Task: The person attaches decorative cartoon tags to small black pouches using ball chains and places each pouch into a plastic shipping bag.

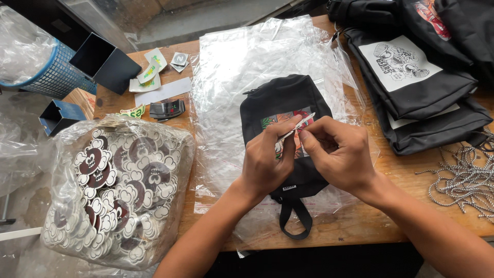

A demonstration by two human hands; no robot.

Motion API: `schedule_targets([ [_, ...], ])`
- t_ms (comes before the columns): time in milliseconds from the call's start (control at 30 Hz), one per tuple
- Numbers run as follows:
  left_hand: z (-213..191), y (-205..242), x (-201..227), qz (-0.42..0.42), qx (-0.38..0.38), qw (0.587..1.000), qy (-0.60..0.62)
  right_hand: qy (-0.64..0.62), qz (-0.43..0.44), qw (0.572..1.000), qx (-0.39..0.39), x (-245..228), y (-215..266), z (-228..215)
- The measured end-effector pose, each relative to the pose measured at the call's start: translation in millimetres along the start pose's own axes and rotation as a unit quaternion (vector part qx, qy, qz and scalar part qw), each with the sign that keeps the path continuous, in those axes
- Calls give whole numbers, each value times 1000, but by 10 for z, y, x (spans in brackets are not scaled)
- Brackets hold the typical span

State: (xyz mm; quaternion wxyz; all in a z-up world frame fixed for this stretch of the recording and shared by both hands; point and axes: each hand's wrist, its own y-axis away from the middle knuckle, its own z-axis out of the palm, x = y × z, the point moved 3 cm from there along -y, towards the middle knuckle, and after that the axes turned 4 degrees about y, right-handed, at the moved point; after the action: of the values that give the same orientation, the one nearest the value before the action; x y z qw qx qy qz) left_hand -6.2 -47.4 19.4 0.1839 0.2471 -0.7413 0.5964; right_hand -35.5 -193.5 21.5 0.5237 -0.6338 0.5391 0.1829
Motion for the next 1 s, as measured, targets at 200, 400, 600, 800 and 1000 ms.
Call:
schedule_targets([
  [200,21,42,-28,14,-3,1000,-20,0,-4,1000,4,-32,8,3],
  [400,19,72,-57,15,-1,1000,-23,4,-5,1000,12,-32,23,3],
  [600,33,87,-81,37,-6,999,-33,5,-8,1000,5,-30,14,-2],
  [800,26,85,-102,48,-11,998,-45,20,-16,1000,-9,-121,-7,10],
  [1000,-8,86,-154,64,-18,996,-64,-87,54,994,-41,-88,76,42],
])
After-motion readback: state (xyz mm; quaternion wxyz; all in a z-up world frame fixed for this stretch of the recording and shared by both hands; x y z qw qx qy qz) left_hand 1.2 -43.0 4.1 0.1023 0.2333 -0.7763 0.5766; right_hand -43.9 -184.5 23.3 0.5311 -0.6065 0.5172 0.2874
